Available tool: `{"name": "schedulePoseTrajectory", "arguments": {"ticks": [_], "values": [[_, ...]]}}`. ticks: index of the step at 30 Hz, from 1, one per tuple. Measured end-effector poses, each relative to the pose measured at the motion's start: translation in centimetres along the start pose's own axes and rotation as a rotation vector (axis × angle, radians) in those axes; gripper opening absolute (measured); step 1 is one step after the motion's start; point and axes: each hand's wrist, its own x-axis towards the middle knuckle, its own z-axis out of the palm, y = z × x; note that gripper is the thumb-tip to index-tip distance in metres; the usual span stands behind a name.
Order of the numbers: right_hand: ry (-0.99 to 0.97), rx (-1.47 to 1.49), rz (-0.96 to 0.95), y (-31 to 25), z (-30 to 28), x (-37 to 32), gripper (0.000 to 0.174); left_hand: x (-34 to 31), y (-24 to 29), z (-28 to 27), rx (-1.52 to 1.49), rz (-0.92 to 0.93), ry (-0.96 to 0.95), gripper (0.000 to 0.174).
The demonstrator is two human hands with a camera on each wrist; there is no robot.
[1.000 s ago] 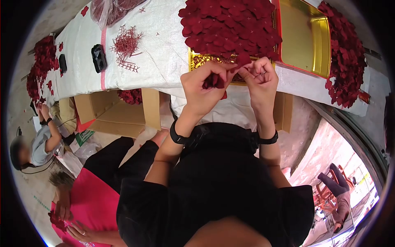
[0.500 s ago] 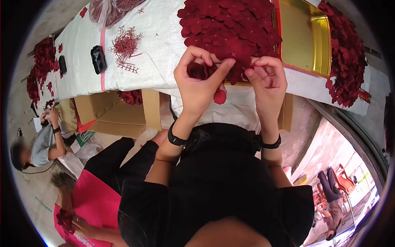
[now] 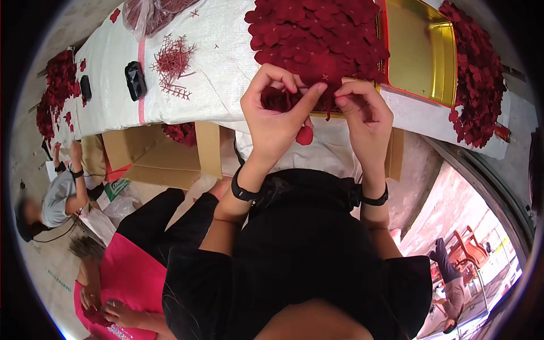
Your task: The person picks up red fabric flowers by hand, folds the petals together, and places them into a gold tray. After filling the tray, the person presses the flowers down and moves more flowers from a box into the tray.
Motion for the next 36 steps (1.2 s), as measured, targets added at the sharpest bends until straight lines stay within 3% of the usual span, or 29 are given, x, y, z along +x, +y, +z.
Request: {"name": "schedulePoseTrajectory", "arguments": {"ticks": [13, 19, 23, 36], "values": [[0.046, 0.146, 0.062, 1.2, 0.2, 0.0, 0.016, 0.0, -0.9, -0.3, 0.099, 0.064, -0.021, 0.030], [0.023, 0.151, 0.093, 1.5, -0.3, 0.2, 0.013, 0.2, 0.1, 0.0, -0.031, -0.084, -0.014, 0.032], [0.012, 0.260, 0.145, 1.6, -0.4, 0.2, 0.012, 0.2, 0.1, 0.1, -0.016, -0.074, 0.011, 0.033], [-0.071, 0.150, 0.099, 0.9, -0.6, 0.5, 0.010, 0.1, -0.5, 0.1, 0.088, -0.002, 0.009, 0.033]]}}
